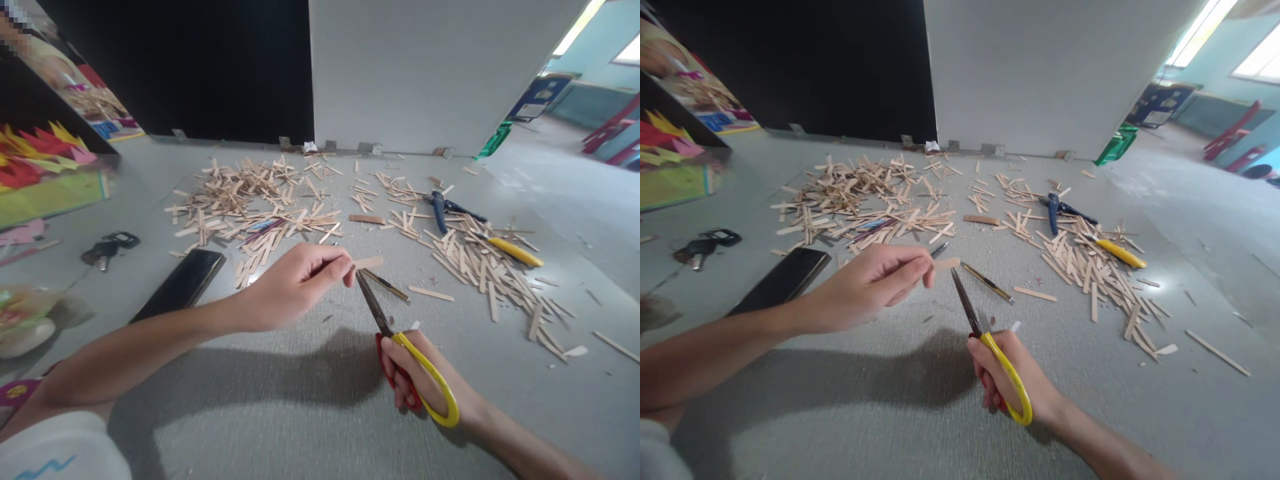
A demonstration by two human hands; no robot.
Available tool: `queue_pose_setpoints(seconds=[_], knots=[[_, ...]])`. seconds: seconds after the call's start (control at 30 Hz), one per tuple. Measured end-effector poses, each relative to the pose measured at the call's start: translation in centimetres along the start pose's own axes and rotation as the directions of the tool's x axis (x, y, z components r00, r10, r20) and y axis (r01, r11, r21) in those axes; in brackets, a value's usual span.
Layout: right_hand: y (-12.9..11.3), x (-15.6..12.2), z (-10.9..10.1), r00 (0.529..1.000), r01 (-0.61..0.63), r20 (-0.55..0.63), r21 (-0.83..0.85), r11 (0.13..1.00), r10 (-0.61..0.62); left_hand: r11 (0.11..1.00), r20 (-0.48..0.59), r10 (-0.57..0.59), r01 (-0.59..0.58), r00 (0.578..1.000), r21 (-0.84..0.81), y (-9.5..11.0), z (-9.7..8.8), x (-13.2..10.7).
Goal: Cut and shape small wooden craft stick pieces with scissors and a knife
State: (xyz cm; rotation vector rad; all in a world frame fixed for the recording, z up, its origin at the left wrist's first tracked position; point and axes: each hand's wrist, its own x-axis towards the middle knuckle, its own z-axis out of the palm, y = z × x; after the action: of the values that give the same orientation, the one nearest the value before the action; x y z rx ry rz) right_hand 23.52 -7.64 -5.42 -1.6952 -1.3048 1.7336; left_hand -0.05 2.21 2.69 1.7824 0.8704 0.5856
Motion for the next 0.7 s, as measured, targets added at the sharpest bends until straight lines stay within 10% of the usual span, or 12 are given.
queue_pose_setpoints(seconds=[0.13, 0.23, 0.7], knots=[[-0.3, -0.4, -0.8, 0.957, 0.227, -0.118, -0.262, 0.938, -0.265, 0.961, 0.053, -0.111, 0.121, 0.992, -0.249, -0.3, 0.4, 0.1], [-0.5, -0.8, -1.6, 0.794, 0.339, -0.249, -0.576, 0.744, -0.555, 0.946, 0.080, -0.128, 0.146, 0.989, -0.290, -0.4, 0.7, 0.1], [0.1, 0.0, -1.7, 0.300, 0.079, -0.166, -0.977, 0.198, -0.939, 0.964, 0.234, -0.154, 0.198, 0.960, -0.180, 0.1, 1.4, -1.2]])
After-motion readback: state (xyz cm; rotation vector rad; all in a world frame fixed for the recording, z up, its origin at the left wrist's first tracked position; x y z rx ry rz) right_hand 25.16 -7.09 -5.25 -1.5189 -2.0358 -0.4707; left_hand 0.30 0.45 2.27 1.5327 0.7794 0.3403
